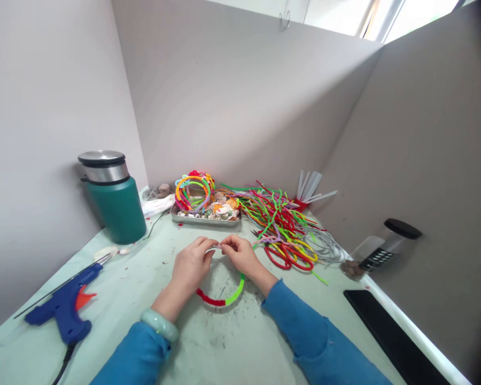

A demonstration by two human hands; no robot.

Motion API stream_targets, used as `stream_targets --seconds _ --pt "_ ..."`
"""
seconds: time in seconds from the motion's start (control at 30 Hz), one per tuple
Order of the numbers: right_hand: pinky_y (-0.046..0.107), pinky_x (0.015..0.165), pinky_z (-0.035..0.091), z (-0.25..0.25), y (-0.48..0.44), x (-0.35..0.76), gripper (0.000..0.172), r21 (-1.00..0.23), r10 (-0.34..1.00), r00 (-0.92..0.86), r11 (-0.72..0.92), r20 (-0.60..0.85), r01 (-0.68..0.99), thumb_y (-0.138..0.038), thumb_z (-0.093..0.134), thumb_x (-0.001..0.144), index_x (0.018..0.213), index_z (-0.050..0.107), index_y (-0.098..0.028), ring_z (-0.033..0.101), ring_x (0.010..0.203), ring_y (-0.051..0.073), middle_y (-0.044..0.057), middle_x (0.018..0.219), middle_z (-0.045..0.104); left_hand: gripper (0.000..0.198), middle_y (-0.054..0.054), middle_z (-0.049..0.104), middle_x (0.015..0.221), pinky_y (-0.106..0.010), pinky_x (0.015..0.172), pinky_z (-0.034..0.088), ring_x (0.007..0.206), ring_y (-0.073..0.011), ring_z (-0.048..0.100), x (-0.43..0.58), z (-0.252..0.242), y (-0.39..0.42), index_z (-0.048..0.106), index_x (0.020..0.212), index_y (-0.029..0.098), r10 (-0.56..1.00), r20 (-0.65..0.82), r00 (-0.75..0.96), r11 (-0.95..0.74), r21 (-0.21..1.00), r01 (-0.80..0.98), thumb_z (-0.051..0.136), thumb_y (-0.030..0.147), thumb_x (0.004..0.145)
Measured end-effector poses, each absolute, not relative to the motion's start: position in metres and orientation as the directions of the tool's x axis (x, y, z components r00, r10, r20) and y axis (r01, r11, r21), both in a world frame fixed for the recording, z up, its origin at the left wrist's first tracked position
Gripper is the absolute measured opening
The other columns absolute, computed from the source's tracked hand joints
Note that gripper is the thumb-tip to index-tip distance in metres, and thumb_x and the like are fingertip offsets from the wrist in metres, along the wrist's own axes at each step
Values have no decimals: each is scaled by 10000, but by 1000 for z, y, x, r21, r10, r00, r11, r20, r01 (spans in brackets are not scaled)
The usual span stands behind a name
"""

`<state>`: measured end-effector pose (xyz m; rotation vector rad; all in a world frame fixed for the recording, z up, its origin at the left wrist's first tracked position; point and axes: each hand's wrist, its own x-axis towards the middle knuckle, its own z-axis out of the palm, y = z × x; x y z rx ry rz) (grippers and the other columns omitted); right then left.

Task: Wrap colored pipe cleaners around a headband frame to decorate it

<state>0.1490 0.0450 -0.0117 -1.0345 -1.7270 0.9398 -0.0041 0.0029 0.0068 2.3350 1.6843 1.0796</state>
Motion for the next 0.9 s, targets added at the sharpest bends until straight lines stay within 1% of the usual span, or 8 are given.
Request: stream_targets --seconds 0.2,0.4,0.6,0.77,0.9 --pt "223 581 412 -12 44 148 103 -893 909 -269 383 319 236 -214 503 741 740 593 -165 538 610 119 -10 647 584 209 -20 635 924 -243 724 428 830 -153 586 -6 2 7 622 947 218 821 544 176 -437 398 807 482 178 797" --pt "220 583 415 -15 43 148 106 -878 894 -292 413 340 241 -219 497 757 758 589 -166 541 618 118 -8 660 586 215 -33 651 830 -243 695 426 761 -147 594 -6 4 8 669 872 193 844 513 155 -409 429 806 461 199 817" --pt "220 581 410 -15 41 149 117 -850 881 -308 446 360 282 -218 486 768 776 591 -169 540 629 121 -4 673 594 222 -36 663 825 -253 694 417 762 -155 597 -6 6 9 680 856 198 893 435 115 -342 490 802 465 218 802" --pt "224 571 400 -14 38 149 122 -818 870 -311 475 382 324 -208 481 772 781 598 -175 529 629 126 3 682 598 221 -45 681 838 -257 704 409 774 -164 597 -7 6 10 684 825 190 943 326 71 -258 580 773 473 242 787" --pt "223 575 397 -13 36 148 120 -796 858 -320 500 402 340 -197 480 771 778 598 -174 522 639 127 7 689 595 232 -52 685 850 -250 697 399 780 -166 590 -7 8 11 679 828 182 969 237 72 -207 617 759 460 250 788"
